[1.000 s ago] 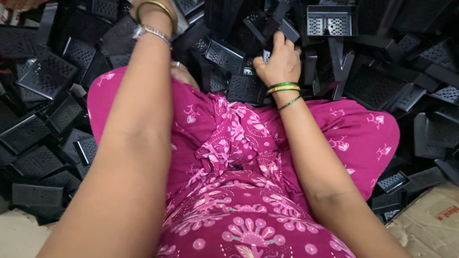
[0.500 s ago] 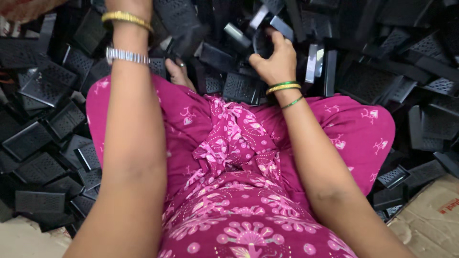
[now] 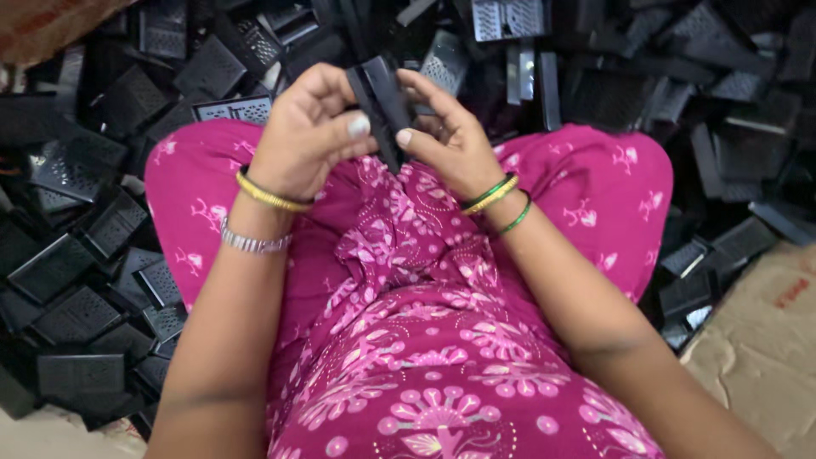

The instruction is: The person sits on the floor surrounded by a large pile of black plastic boxes and works through them one at a time, picking each box from the pile, turning it over on their lap, opening and closing it, and placing it back on the pile. The person repeats this handling cycle continuously across the episode.

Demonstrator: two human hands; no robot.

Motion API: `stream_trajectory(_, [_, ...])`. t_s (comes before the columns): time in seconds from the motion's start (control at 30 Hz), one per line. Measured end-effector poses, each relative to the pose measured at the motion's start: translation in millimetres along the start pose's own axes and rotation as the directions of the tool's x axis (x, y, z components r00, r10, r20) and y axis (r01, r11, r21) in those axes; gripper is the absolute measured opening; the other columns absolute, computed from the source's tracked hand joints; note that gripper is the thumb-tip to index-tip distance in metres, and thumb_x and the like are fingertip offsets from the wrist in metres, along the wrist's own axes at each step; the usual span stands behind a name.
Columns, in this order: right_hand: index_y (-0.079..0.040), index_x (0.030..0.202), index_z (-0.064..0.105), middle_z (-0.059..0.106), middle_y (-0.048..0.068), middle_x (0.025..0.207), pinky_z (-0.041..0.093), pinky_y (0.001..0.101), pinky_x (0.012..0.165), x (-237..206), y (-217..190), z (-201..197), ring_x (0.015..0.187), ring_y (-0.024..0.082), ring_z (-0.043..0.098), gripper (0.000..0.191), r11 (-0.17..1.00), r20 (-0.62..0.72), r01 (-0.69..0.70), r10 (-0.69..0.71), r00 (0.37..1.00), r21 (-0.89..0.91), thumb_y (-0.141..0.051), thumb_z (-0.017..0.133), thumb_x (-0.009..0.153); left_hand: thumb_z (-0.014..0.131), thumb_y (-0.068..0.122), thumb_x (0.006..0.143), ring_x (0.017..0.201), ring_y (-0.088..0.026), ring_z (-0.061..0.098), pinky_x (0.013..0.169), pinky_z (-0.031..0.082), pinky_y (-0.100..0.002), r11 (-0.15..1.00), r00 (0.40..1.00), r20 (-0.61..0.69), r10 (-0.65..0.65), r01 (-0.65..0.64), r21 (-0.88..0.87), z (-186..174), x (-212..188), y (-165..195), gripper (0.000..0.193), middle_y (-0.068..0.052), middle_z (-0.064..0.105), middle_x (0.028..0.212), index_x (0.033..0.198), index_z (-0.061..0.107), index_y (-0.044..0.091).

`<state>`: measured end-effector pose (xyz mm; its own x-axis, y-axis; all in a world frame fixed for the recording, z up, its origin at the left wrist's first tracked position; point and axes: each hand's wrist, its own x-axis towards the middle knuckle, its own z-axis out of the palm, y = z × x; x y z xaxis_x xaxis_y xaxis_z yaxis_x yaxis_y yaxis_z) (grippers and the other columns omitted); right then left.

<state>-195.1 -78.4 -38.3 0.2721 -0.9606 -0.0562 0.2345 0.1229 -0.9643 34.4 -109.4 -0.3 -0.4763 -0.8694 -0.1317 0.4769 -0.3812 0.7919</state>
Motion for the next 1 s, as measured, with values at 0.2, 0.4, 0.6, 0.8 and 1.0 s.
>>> stream_trajectory(0.2, [-0.002, 0.156, 0.047, 0.062, 0.011, 0.142, 0.051, 0.0336, 0.117, -24.5, -13.2, 15.1, 0.131, 0.016, 0.062, 0.058, 0.991, 0.069, 0.031, -0.041, 0.997, 0.133, -0.003, 0.067, 0.102, 0.071, -0.004, 0.088, 0.103, -0.017, 0.072, 0.078, 0.068, -0.036, 0.983, 0.935, -0.307, 0.179, -0.183, 0.016, 30.6, -31.1, -12.1, 0.046, -0.008, 0.067, 0.117, 0.123, 0.047, 0.015])
stream_trajectory(0.4, [-0.001, 0.154, 0.046, 0.06, 0.008, 0.145, 0.05, 0.0315, 0.113, -61.9, -25.9, 27.5, 0.129, 0.013, 0.06, 0.057, 0.992, 0.079, -0.042, 0.033, 0.996, 0.123, -0.006, 0.065, 0.101, 0.074, -0.005, 0.097, 0.106, -0.019, 0.065, 0.079, 0.057, -0.026, 0.986, 0.974, -0.167, 0.155, -0.142, 0.089, 33.9, -51.9, -27.7, 0.07, -0.019, 0.062, 0.135, 0.16, 0.046, 0.001])
stream_trajectory(0.6, [-0.001, 0.156, 0.049, 0.057, 0.009, 0.15, 0.043, 0.0305, 0.118, -95.8, -37.9, 30.3, 0.137, 0.015, 0.054, 0.051, 0.946, 0.069, 0.148, -0.134, 0.989, -0.288, -0.01, 0.062, 0.107, 0.074, -0.011, 0.092, 0.122, -0.016, 0.062, 0.102, 0.06, -0.03, 0.938, 0.948, -0.113, 0.298, -0.268, 0.219, 51.0, -68.0, -53.1, 0.062, -0.003, 0.045, 0.149, 0.148, 0.05, -0.006])
stream_trajectory(0.8, [-0.003, 0.154, 0.05, 0.054, 0.01, 0.15, 0.043, 0.0303, 0.116, -116.4, -54.8, 32.7, 0.137, 0.016, 0.052, 0.051, 0.953, 0.088, 0.124, -0.104, 0.991, -0.277, -0.013, 0.063, 0.106, 0.073, -0.011, 0.088, 0.122, -0.017, 0.06, 0.093, 0.059, -0.028, 0.925, 0.915, -0.183, 0.361, -0.327, 0.192, 68.0, -82.6, -49.2, 0.061, 0.01, 0.013, 0.16, 0.144, 0.05, -0.01])
stream_trajectory(1.0, [-0.004, 0.152, 0.052, 0.054, 0.009, 0.145, 0.048, 0.0303, 0.107, -134.5, -60.8, 35.3, 0.126, 0.015, 0.056, 0.051, 0.979, 0.073, 0.052, -0.038, 0.997, -0.196, -0.015, 0.064, 0.104, 0.074, -0.014, 0.091, 0.128, -0.021, 0.062, 0.109, 0.058, -0.034, 0.964, 0.968, -0.072, 0.24, -0.229, 0.135, 75.9, -96.8, -55.9, 0.073, -0.017, 0.055, 0.146, 0.156, 0.042, -0.008])
